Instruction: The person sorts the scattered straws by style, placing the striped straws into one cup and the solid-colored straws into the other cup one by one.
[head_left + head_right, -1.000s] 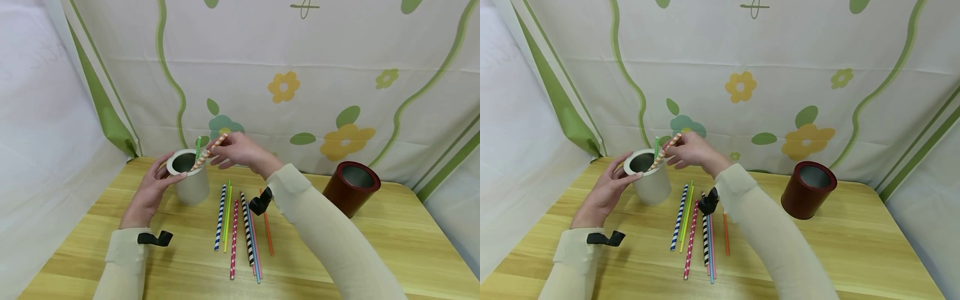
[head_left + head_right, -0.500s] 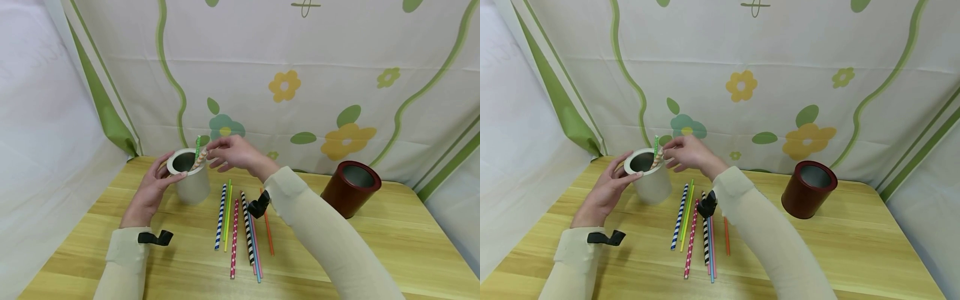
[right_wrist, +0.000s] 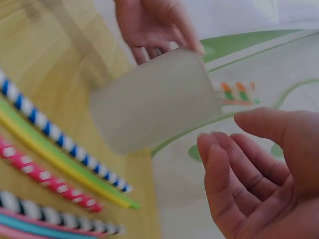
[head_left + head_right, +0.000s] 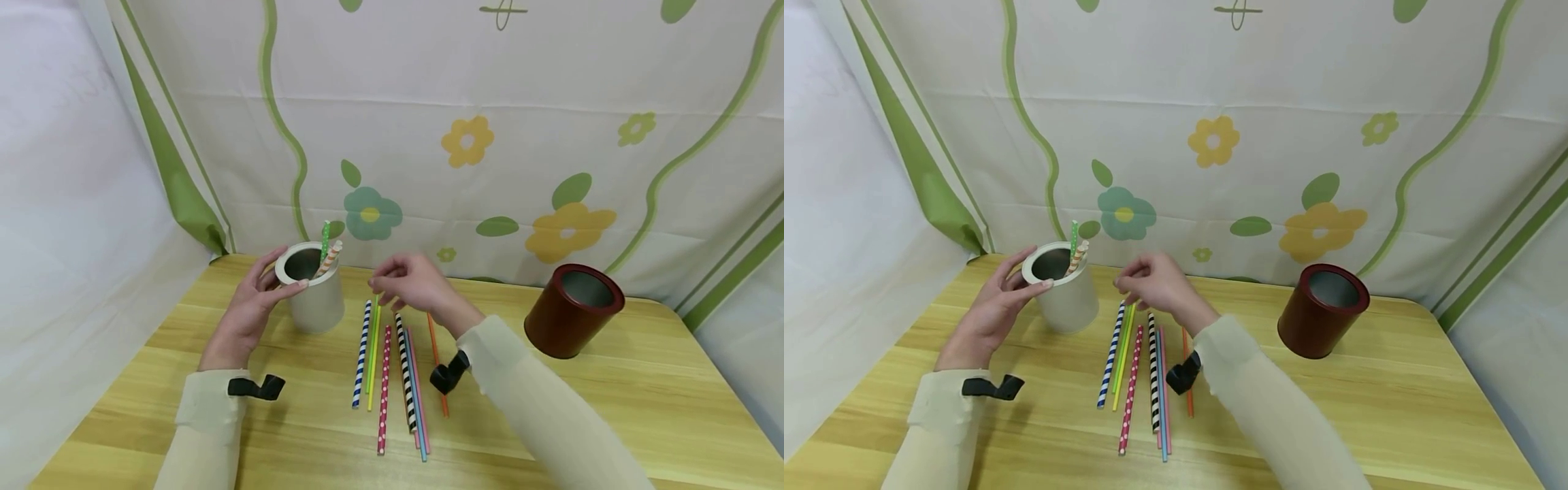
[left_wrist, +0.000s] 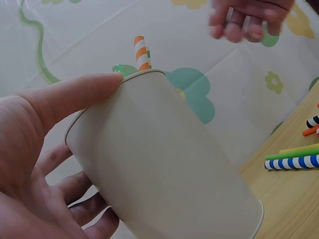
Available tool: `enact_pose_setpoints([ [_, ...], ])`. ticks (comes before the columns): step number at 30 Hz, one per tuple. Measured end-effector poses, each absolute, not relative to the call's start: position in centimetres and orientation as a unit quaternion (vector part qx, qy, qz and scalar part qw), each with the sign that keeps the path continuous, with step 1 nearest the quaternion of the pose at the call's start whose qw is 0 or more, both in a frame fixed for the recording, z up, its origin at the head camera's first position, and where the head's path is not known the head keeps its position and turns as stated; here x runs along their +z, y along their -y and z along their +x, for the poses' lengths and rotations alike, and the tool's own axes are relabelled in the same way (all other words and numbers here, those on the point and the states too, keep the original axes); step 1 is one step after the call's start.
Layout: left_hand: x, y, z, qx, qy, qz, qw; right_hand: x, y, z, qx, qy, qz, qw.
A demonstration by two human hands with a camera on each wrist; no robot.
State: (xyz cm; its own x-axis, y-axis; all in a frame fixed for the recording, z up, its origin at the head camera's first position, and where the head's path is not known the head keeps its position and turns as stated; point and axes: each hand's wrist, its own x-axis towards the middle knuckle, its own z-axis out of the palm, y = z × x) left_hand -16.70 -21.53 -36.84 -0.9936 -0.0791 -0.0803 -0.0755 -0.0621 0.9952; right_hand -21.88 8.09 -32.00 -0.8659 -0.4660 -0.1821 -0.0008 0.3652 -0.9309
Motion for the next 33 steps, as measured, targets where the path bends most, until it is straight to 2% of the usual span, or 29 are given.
enact_pose_setpoints([
  [11,-36.8,21.8,-16.7,-0.723,0.688,0.056,0.006,-37.4,-11.1,-19.4,-0.505,-0.830,-0.119,0.206],
  [25,-37.0,22.1,-16.5,-0.723,0.689,0.059,0.006,-40.1,-10.7,-17.8,-0.406,-0.895,-0.112,0.148],
  [33,-37.0,22.2,-16.6,-0.725,0.686,0.058,0.007,-41.2,-10.4,-17.5,-0.368,-0.911,-0.119,0.146],
])
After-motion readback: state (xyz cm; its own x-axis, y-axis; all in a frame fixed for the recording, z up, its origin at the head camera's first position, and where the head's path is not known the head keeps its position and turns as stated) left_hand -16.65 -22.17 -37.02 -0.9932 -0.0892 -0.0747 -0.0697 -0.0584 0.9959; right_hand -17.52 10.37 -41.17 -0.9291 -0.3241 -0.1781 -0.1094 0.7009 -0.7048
